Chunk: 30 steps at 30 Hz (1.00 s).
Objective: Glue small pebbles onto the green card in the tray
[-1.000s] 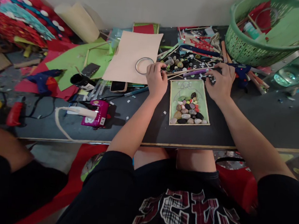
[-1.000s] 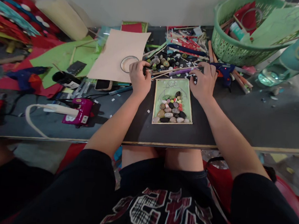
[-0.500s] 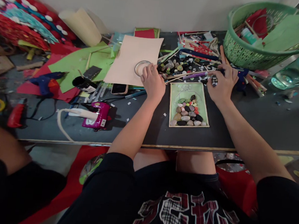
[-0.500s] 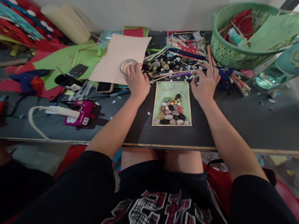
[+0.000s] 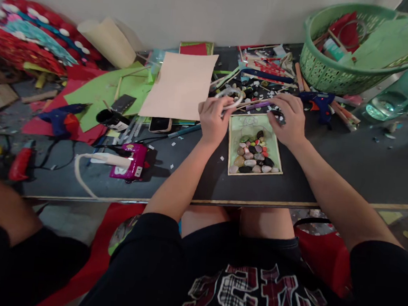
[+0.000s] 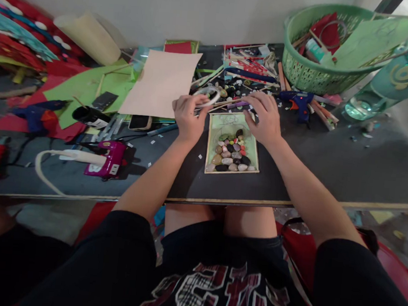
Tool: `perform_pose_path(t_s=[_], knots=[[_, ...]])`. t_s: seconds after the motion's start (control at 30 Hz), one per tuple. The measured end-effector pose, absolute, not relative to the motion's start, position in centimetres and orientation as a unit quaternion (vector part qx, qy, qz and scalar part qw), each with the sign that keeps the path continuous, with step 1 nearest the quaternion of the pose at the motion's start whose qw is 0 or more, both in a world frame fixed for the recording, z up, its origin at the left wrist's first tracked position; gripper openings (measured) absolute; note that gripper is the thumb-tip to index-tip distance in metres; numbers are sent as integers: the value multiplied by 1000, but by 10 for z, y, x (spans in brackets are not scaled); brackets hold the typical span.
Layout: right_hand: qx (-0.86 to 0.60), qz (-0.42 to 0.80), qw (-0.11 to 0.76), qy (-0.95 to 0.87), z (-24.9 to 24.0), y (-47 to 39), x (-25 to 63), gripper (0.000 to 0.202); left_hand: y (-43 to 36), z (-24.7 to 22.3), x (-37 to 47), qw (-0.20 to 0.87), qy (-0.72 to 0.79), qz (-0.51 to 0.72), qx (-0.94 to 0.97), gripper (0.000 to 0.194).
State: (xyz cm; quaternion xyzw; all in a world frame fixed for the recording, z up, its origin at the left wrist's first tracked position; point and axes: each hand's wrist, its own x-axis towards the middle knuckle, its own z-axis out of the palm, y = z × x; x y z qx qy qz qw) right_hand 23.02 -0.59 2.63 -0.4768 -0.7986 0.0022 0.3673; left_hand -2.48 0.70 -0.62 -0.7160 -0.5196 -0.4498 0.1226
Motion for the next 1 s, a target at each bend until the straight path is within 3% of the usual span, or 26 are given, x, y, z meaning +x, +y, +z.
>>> perform_pose_path(t_s=[0.3, 0.63, 1.0], knots=[[-411, 49, 370, -832, 24, -13, 216, 44, -15, 1, -3, 47, -435, -407, -802, 33], [-453, 30, 362, -814, 25, -15, 218, 48, -15, -1, -3, 83, -438, -416, -793, 35], [-342, -31, 464, -816, 7, 0, 231, 72, -7, -10, -3, 130, -375, -463, -792, 28]])
